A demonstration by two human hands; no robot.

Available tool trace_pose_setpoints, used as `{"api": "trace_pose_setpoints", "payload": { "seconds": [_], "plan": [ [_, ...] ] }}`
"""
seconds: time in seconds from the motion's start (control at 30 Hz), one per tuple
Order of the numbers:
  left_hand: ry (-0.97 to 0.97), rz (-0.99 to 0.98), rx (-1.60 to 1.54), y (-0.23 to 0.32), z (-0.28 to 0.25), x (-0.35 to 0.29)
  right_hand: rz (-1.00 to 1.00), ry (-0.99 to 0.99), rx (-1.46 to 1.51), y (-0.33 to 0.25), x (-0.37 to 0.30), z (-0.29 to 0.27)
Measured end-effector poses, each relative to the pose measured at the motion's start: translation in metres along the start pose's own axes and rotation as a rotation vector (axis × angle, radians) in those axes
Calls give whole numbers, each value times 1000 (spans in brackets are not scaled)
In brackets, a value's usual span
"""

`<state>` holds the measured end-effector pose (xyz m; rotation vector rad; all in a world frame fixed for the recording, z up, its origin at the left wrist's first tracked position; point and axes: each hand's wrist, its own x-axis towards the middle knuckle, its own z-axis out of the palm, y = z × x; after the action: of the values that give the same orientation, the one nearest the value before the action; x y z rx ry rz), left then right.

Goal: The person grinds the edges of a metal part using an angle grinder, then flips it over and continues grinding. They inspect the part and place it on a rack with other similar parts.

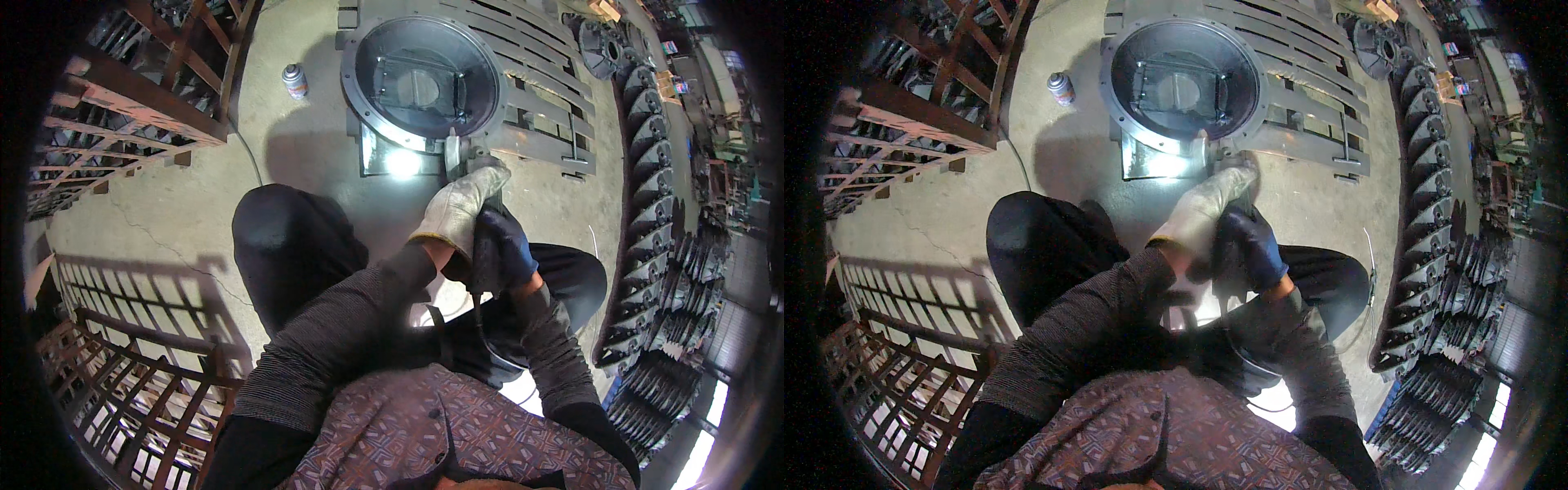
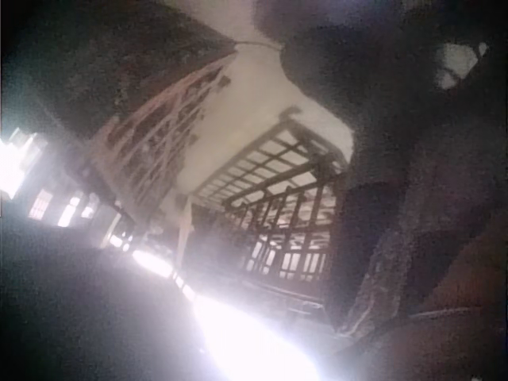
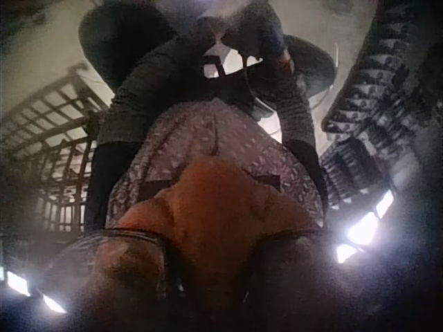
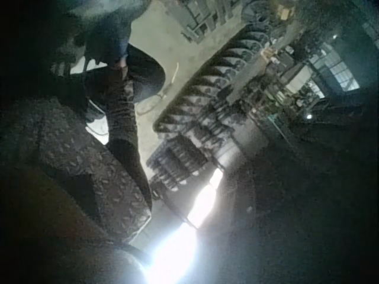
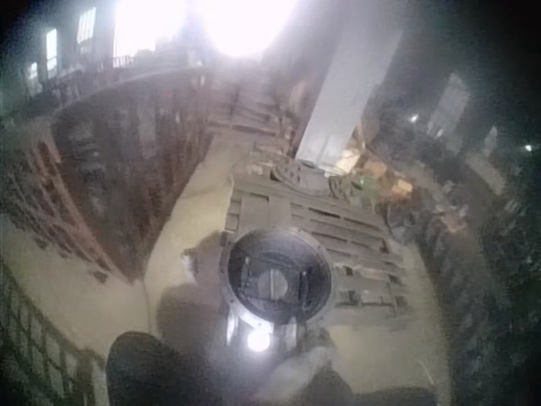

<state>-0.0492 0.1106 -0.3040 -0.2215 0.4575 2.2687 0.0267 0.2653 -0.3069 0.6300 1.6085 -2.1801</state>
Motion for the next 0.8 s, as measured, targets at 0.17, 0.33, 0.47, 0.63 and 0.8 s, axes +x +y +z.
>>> {"api": "trace_pose_setpoints", "payload": {
  "seconds": [0.17,0.33,0.47,0.63,0.8],
  "plan": [
    [80,472,1639,-1,-6,-7,232,58,387,-2,-1,16],
    [113,475,1510,-1,-15,-13,195,-405,728,6,4,12],
    [104,449,1725,0,-25,-11,235,-182,587,24,13,-7],
    [113,509,1648,-3,-34,-6,380,-131,787,43,19,-25],
    [186,134,1134,-5,-36,2,360,-255,742,42,22,-27]
  ]
}}
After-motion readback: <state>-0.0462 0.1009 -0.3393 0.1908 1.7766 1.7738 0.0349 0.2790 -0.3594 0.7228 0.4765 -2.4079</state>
